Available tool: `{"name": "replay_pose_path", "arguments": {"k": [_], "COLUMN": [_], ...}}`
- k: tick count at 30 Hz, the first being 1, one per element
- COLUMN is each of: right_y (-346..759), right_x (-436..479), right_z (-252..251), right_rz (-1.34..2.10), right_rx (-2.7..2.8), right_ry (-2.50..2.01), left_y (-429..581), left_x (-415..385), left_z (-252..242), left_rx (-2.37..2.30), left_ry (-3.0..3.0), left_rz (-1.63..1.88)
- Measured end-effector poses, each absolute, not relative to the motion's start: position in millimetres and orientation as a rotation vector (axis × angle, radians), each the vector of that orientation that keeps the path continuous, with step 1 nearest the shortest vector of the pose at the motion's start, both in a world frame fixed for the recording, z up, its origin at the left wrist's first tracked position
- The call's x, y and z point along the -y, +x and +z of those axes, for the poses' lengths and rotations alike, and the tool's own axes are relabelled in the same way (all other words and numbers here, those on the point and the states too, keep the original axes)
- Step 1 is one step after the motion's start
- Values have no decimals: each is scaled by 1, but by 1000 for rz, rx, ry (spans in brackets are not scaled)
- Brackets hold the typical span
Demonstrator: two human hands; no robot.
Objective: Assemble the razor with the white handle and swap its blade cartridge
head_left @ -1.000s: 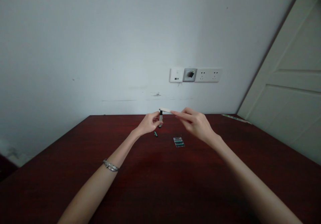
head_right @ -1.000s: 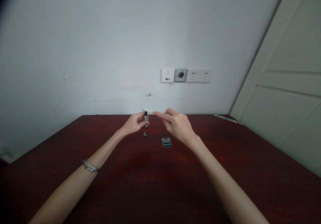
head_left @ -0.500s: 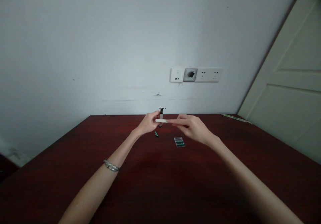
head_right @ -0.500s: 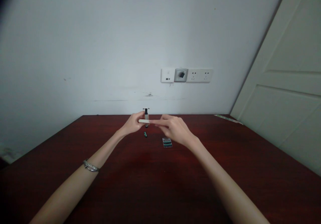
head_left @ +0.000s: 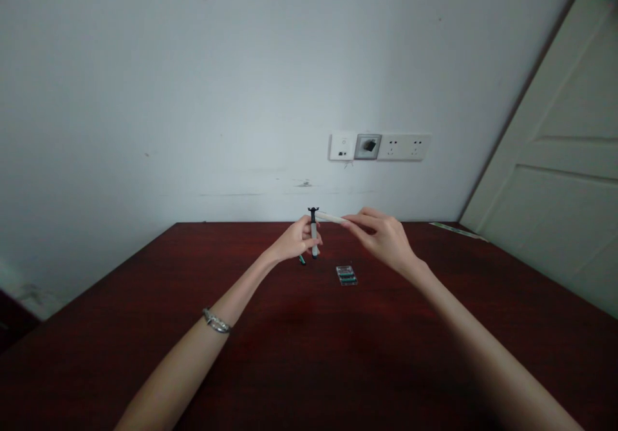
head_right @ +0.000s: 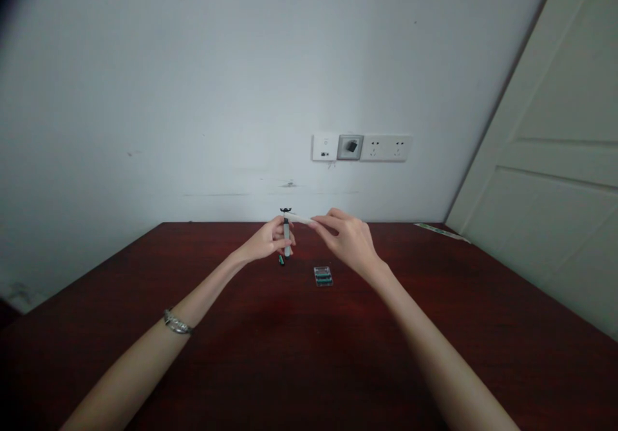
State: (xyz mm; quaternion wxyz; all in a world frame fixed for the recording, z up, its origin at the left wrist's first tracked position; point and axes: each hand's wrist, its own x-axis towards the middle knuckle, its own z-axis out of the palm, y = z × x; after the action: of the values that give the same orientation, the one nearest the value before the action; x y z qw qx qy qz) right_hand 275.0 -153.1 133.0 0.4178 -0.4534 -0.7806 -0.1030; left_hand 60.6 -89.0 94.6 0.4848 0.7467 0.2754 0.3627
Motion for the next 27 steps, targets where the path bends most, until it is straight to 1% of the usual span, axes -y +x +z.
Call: {"name": "replay_pose_path", "arguments": {"k": [8, 14, 27], "right_y": [261, 277, 263], "right_x": [151, 145, 153], "right_z": [119, 125, 125], "right_rz": [-391, -310, -321], "right_rx": [1879, 1848, 1859], "right_ry": [-1161, -1151, -1119], "left_y": [74, 67, 68], "left_x": [101, 102, 99], "left_z": [95, 99, 94], "left_rx": [-666, -595, -615], "left_ry": [1810, 1836, 1964], "left_rz": [883, 883, 978]}}
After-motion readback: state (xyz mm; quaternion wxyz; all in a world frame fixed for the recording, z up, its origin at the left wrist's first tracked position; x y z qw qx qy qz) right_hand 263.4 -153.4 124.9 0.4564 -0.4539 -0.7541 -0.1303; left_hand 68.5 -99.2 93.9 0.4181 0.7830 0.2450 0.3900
